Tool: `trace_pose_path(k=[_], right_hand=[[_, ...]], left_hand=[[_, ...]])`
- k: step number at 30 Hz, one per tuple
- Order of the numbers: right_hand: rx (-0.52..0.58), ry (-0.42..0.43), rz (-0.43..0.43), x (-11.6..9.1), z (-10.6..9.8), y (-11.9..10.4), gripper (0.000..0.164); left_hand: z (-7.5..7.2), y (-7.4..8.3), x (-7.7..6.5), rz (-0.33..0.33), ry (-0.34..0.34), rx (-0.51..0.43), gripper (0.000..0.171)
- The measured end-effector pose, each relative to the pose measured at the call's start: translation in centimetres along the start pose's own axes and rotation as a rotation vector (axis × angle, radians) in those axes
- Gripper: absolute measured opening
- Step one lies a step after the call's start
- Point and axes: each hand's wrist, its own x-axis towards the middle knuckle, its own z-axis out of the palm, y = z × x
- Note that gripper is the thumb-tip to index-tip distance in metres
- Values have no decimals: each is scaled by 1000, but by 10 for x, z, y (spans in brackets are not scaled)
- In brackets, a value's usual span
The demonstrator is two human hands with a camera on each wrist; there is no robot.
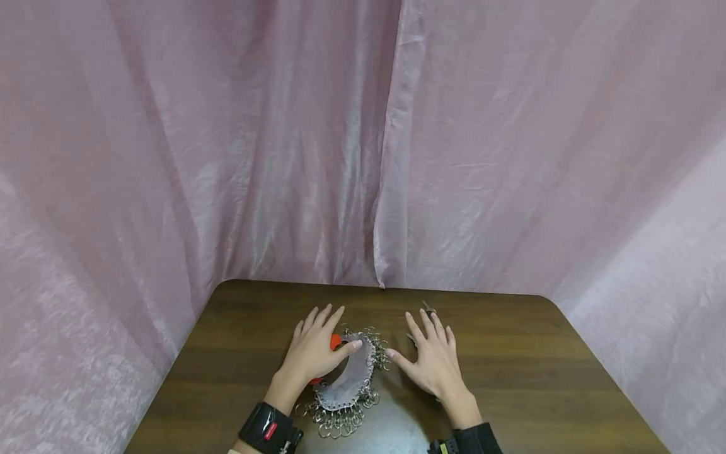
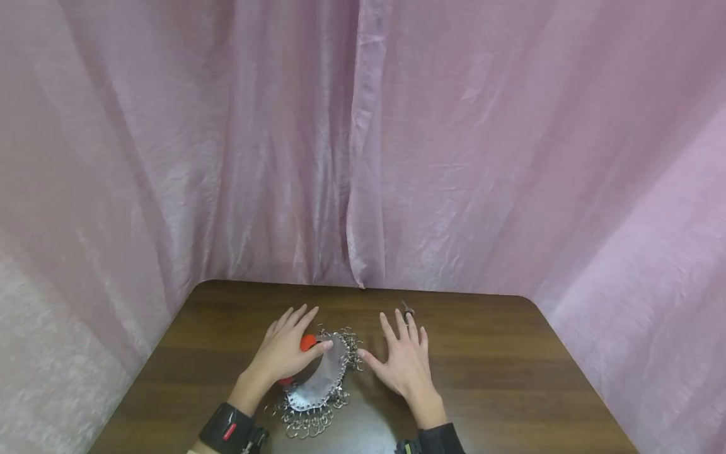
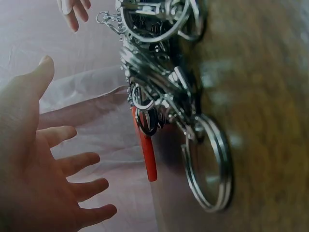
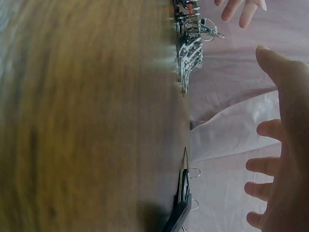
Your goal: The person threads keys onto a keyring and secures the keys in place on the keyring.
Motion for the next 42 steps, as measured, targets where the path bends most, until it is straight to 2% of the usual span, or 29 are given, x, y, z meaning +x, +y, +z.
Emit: trace_pose_path(k=[9,17,20,25,28,35,38,42], right_hand=[[36,23,-7,-1,3,-2,96],[80,3,11,1,6,-1,93],[110,5,11,3,3,-1,90],[139,59,5,3,2,-2,83],[180,67,-18,0,5,-2,76],[380,123,-120,-4,12,-3,55],[388,147,-137,-5,14,-4,50],[337,143,-129,-4,13,-4,52]], left_hand=[[-1,2,-2,9,-51,-11,94],[-1,1,-6,-9,-196,-81,106],[-5,2,-7,-13,-217,-97,108],[-9,4,-7,-12,-213,-98,109],[-7,4,-9,-4,-226,-83,110],[1,9,-9,129,-183,-78,104],[4,10,-10,151,-168,-55,106],[4,9,-12,155,-175,-55,105]])
